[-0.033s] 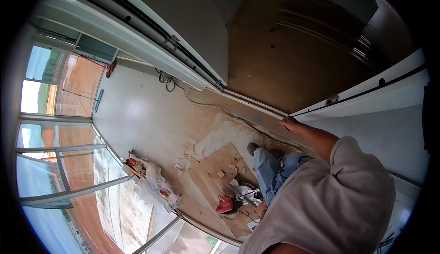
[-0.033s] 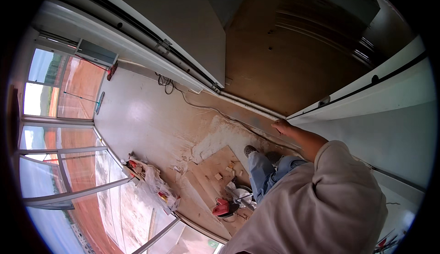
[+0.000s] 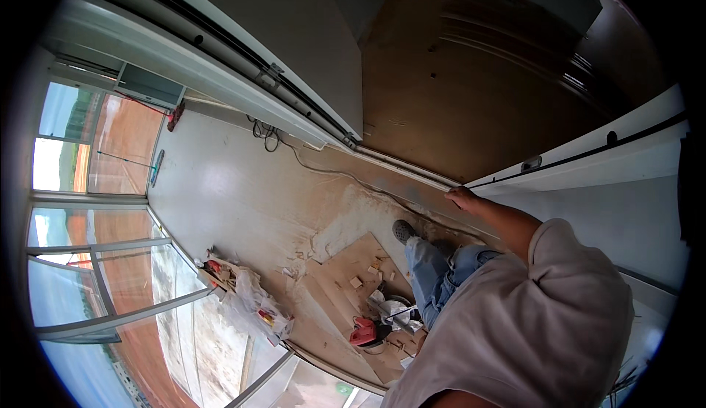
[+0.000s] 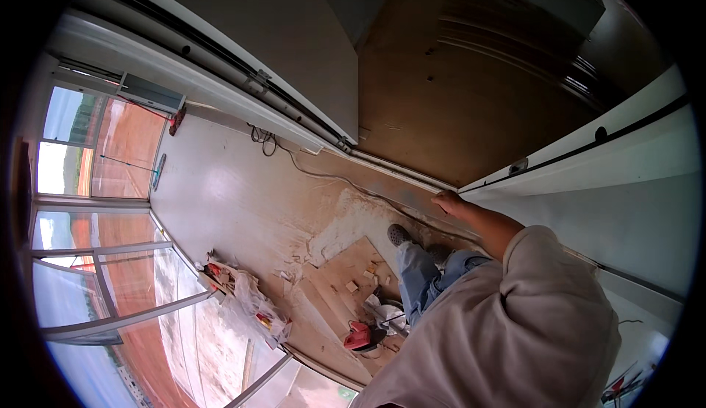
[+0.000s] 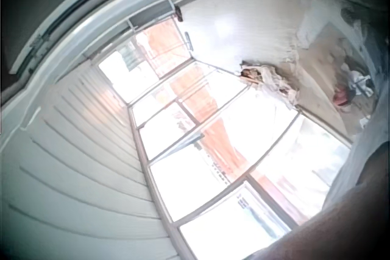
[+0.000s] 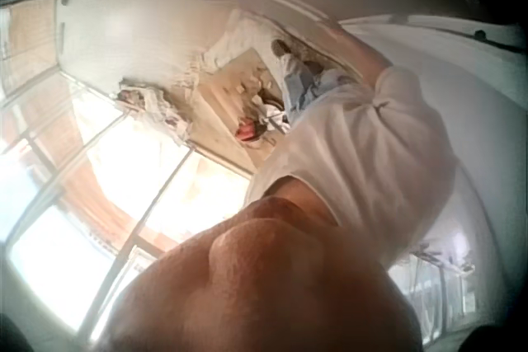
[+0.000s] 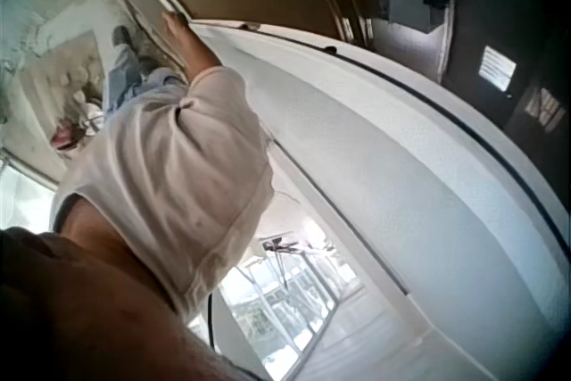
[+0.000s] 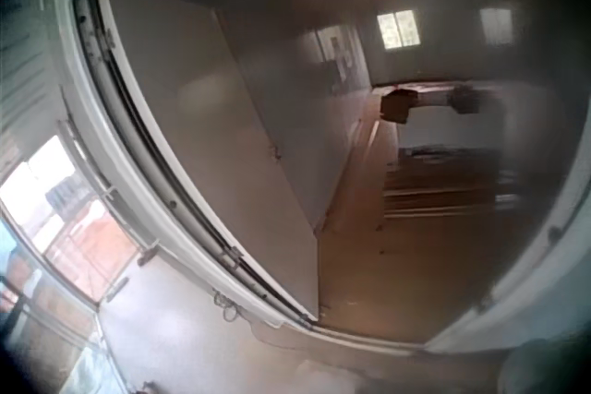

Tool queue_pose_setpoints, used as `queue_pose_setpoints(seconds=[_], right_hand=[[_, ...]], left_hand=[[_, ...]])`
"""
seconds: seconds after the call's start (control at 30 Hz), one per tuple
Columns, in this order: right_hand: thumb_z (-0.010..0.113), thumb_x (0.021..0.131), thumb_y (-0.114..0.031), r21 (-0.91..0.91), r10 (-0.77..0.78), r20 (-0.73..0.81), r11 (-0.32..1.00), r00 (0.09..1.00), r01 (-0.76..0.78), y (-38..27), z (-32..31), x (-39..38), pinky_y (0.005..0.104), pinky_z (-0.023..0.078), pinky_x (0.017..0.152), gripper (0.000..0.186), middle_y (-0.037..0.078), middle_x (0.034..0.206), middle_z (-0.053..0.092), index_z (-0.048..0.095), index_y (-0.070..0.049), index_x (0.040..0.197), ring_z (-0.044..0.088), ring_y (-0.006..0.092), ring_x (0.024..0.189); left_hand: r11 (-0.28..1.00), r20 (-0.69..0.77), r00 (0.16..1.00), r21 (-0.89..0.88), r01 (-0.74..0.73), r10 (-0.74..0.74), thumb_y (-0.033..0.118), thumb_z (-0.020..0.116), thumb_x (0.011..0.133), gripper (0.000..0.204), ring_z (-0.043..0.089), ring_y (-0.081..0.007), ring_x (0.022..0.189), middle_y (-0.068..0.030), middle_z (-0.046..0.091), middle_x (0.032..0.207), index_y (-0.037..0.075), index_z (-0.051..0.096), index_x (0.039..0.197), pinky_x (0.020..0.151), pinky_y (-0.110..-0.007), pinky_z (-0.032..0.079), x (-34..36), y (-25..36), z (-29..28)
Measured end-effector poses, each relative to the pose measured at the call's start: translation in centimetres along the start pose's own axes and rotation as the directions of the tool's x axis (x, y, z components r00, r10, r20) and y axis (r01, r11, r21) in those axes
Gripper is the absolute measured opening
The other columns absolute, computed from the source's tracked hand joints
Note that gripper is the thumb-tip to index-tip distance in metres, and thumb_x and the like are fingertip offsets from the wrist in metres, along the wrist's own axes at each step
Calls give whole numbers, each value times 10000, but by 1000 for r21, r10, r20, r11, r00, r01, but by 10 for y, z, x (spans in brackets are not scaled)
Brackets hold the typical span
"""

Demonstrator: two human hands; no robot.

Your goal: The person measures and cuts wooden baseboard pieces using a miter saw and a utility knife. They then fit the cut pieces into the corners of a room, adjusting them to ensure a snug fit against the walls and floor.

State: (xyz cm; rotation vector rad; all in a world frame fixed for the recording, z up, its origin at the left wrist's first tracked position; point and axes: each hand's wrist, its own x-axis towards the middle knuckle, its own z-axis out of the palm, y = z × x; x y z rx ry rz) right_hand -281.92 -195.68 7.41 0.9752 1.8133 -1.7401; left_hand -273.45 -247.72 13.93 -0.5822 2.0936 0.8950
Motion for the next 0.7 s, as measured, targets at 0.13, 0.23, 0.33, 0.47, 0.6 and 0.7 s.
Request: queue_pose_setpoints(seconds=[0.13,0.23,0.33,0.47,0.6,0.7], right_hand=[[625,906,-322,93,-41,-171,994,984,58,-7,-13,50,398,436,542,289,59,701,617,659,-59,791,581,180,620],[651,892,-358,-54,56,-340,995,939,-79,-17,-27,81,432,480,585,349,124,750,656,692,-12,879,619,243,645],[609,936,-352,85,-63,-395,991,916,105,-56,-60,83,395,469,586,368,110,673,636,664,-11,808,598,213,586],[578,957,-349,251,-37,-436,954,899,161,-118,-122,90,383,422,547,359,51,604,565,643,-49,772,527,184,519],[571,975,-363,627,137,-552,718,823,301,-183,-168,83,349,432,572,337,25,635,528,638,-77,810,511,147,553],[584,979,-386,678,194,-630,609,752,411,-175,-195,106,336,492,642,384,36,815,637,632,-115,1247,592,142,675]], left_hand=[[989,114,993,141,-50,34,247,746,826,408,723,-300,698,-212,716,875,-100,648,1015,564,-416,585,43,58,-2],[944,237,970,305,-123,50,241,743,828,397,723,-302,696,-215,716,877,-95,648,1016,565,-418,583,83,99,-18],[843,372,926,479,-244,56,236,741,830,387,722,-303,694,-218,716,879,-90,647,1016,565,-420,581,118,166,-37],[641,473,879,655,-401,67,228,737,833,372,721,-306,691,-221,716,882,-83,647,1017,565,-424,578,166,289,-60],[669,356,925,657,-348,131,231,742,829,364,719,-311,692,-218,715,882,-46,642,1044,571,-430,581,253,409,-68],[623,438,869,620,-477,230,249,758,813,437,719,-340,719,-234,710,950,-29,608,1115,589,-437,597,306,526,-46]])
